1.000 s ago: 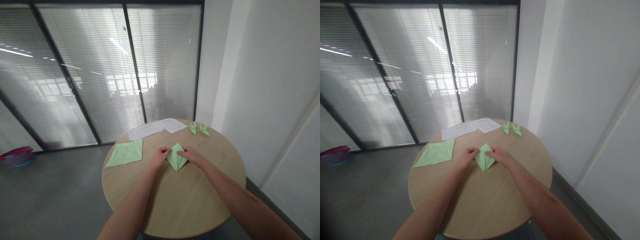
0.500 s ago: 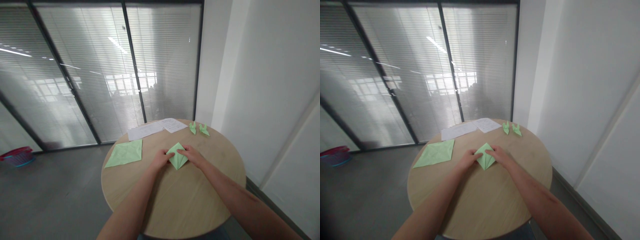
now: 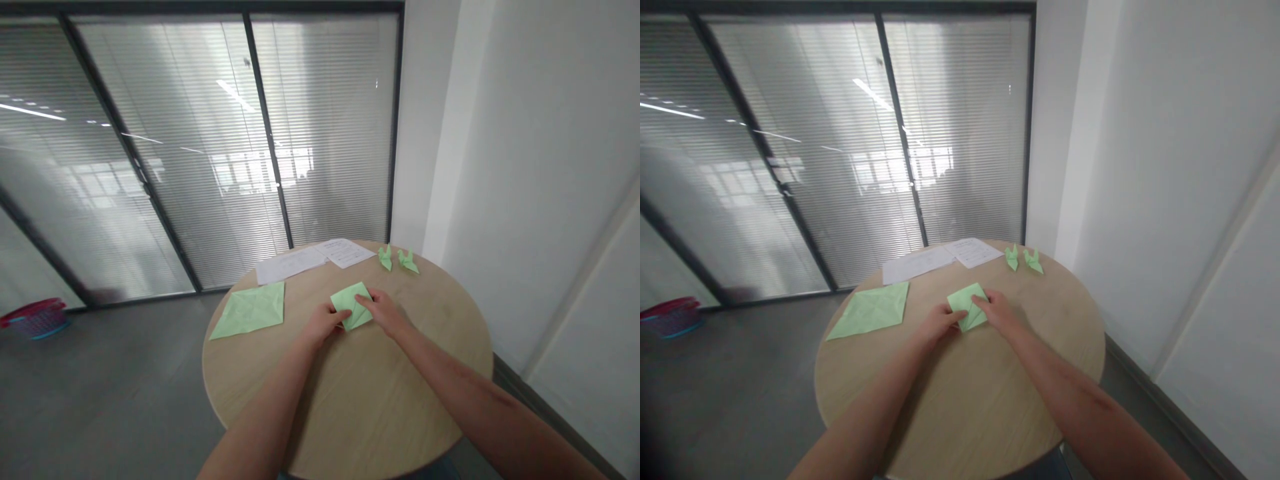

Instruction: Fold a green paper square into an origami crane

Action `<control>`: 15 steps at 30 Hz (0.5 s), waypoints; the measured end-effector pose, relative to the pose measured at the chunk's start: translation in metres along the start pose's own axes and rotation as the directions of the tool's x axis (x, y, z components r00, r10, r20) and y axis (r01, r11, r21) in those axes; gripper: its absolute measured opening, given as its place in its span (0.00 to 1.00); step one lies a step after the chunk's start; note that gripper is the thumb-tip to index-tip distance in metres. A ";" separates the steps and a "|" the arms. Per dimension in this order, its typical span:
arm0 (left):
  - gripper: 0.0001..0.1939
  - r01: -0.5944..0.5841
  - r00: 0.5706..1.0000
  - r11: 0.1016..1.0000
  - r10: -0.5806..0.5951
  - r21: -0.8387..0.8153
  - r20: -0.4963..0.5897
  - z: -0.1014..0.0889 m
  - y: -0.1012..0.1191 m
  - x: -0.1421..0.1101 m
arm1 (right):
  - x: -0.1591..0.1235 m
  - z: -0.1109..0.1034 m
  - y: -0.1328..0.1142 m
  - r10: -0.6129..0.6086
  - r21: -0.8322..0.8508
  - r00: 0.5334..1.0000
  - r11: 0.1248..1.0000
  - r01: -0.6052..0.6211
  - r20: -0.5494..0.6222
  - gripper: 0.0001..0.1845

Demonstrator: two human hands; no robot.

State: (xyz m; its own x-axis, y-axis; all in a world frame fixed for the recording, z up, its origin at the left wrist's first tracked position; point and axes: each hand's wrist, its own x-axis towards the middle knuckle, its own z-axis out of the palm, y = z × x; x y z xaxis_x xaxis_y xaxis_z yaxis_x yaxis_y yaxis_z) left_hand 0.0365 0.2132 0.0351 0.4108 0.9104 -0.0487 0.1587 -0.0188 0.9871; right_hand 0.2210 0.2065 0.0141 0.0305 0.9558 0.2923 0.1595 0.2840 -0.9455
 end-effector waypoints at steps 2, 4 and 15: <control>0.15 0.004 1.000 0.998 -0.003 0.058 -0.008 0.001 0.002 -0.001 | 0.000 0.000 -0.002 0.014 -0.031 0.999 0.999 -0.015 -0.029 0.20; 0.14 0.002 1.000 0.994 0.000 0.106 -0.014 0.001 0.002 -0.001 | -0.001 0.000 -0.003 0.015 -0.055 0.998 0.998 -0.018 -0.055 0.20; 0.17 0.127 0.981 0.984 -0.144 0.125 0.133 0.000 -0.007 0.002 | 0.003 -0.004 0.011 0.011 -0.105 0.995 0.994 -0.021 -0.098 0.26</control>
State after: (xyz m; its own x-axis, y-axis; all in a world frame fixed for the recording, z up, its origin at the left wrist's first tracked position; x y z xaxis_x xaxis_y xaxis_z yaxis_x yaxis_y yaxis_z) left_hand 0.0361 0.2156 0.0285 0.4996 0.8404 -0.2101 0.3205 0.0460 0.9461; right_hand 0.2268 0.2125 0.0047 0.1289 0.9468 0.2950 0.2619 0.2544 -0.9310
